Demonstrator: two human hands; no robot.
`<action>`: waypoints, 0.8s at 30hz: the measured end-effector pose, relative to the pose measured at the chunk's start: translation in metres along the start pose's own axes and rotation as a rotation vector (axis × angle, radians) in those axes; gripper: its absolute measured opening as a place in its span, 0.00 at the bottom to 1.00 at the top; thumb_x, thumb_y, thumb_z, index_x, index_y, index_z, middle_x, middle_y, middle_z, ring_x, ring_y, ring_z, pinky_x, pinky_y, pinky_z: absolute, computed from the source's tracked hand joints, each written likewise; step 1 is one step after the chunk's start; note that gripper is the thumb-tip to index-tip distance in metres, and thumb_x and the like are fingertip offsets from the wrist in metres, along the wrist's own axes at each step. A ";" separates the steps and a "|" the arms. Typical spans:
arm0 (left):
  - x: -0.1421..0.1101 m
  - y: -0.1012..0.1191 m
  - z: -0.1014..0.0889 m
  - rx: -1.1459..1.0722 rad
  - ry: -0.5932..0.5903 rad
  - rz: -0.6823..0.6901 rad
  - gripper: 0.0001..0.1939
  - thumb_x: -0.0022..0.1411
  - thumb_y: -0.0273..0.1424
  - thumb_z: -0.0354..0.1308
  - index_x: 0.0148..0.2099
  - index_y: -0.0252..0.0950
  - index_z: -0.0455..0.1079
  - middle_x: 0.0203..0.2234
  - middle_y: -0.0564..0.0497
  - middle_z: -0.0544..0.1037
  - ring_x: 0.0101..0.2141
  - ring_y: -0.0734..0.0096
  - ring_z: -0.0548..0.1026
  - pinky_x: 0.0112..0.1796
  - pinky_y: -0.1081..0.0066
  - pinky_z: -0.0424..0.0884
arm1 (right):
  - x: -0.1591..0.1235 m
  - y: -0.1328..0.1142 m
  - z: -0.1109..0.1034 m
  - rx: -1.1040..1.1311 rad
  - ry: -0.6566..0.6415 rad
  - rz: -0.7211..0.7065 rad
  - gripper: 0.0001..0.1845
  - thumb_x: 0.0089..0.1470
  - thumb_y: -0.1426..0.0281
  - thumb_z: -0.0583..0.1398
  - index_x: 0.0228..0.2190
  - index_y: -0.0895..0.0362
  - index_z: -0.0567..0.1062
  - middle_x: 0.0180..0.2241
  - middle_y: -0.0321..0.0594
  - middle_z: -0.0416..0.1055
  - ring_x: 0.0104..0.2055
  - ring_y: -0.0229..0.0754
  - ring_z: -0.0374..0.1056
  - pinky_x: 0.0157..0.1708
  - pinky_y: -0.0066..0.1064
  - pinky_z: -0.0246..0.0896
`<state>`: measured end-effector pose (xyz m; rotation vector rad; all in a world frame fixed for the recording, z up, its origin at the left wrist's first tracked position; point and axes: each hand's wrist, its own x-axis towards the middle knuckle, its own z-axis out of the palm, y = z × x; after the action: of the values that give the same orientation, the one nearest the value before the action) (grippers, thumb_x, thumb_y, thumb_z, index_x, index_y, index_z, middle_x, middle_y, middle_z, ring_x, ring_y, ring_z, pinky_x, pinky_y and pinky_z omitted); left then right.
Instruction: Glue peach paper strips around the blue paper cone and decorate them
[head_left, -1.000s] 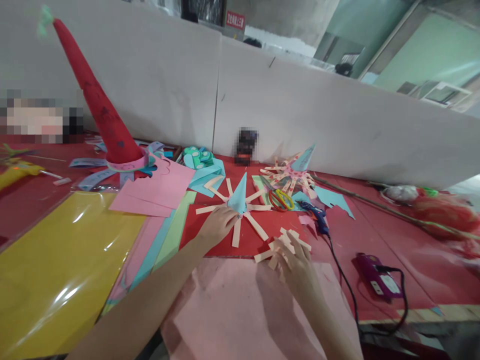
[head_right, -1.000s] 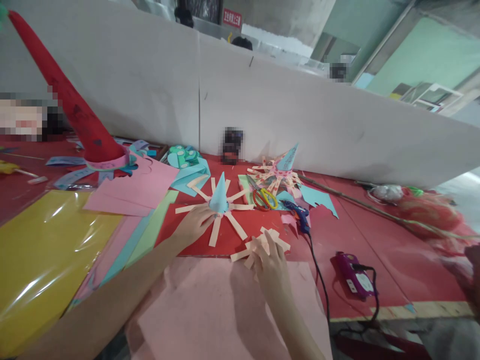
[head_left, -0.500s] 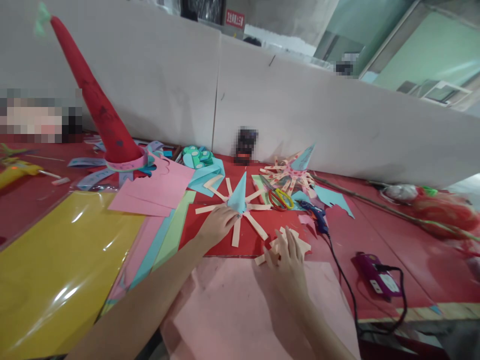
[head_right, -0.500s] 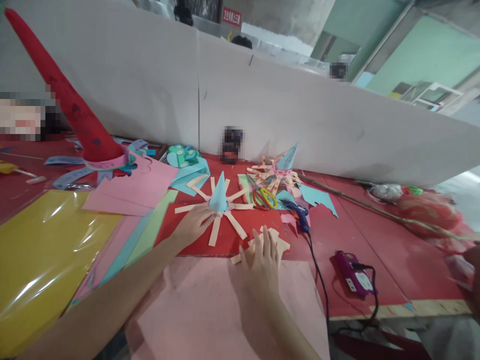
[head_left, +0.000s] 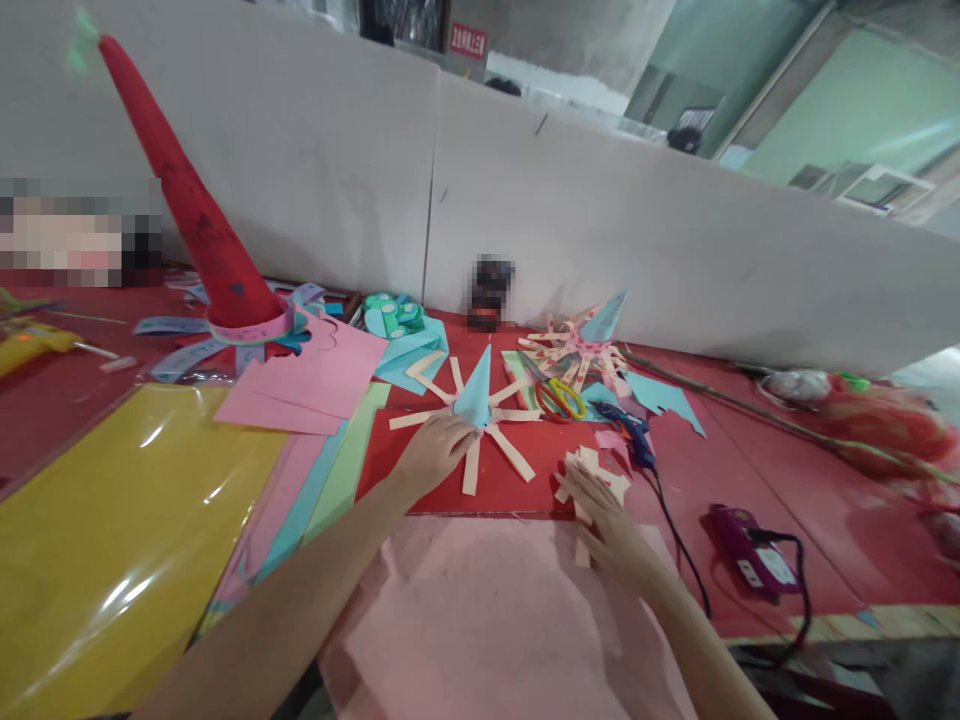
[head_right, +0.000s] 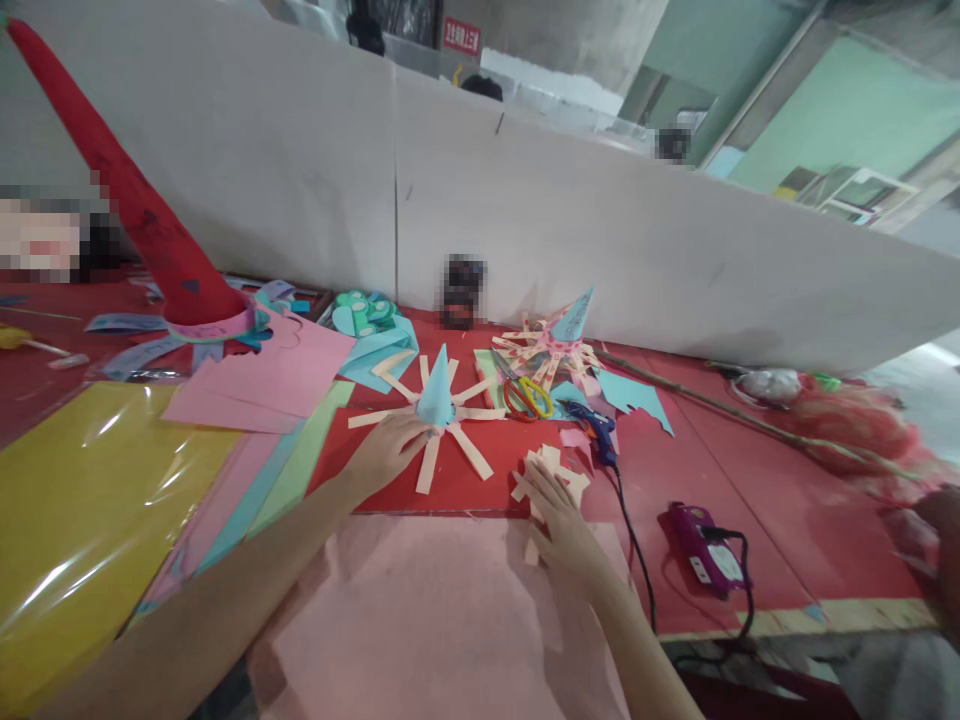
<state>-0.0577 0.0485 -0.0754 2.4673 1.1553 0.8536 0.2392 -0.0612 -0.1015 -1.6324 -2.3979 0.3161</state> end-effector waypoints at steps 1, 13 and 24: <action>0.000 0.000 0.000 0.004 -0.001 0.000 0.11 0.67 0.29 0.47 0.39 0.36 0.72 0.37 0.49 0.78 0.40 0.65 0.74 0.45 0.63 0.68 | -0.001 0.008 -0.004 0.013 0.001 -0.026 0.37 0.49 0.78 0.48 0.62 0.51 0.53 0.65 0.42 0.47 0.67 0.44 0.38 0.62 0.48 0.41; 0.000 0.002 -0.003 0.106 0.055 -0.098 0.08 0.64 0.26 0.50 0.38 0.37 0.72 0.36 0.50 0.77 0.40 0.65 0.74 0.44 0.65 0.68 | 0.007 -0.003 -0.013 -0.146 -0.060 -0.029 0.33 0.59 0.59 0.50 0.63 0.47 0.45 0.65 0.38 0.43 0.68 0.48 0.29 0.63 0.53 0.35; 0.001 -0.004 -0.001 0.207 0.174 -0.335 0.07 0.62 0.26 0.52 0.38 0.37 0.71 0.36 0.48 0.75 0.40 0.62 0.73 0.43 0.63 0.67 | 0.021 0.008 -0.038 -0.214 0.143 -0.009 0.20 0.60 0.59 0.48 0.34 0.49 0.79 0.57 0.40 0.64 0.61 0.53 0.57 0.59 0.58 0.42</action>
<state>-0.0606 0.0517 -0.0766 2.2866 1.7372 0.8987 0.2499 -0.0372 -0.0663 -1.6671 -2.3972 -0.0600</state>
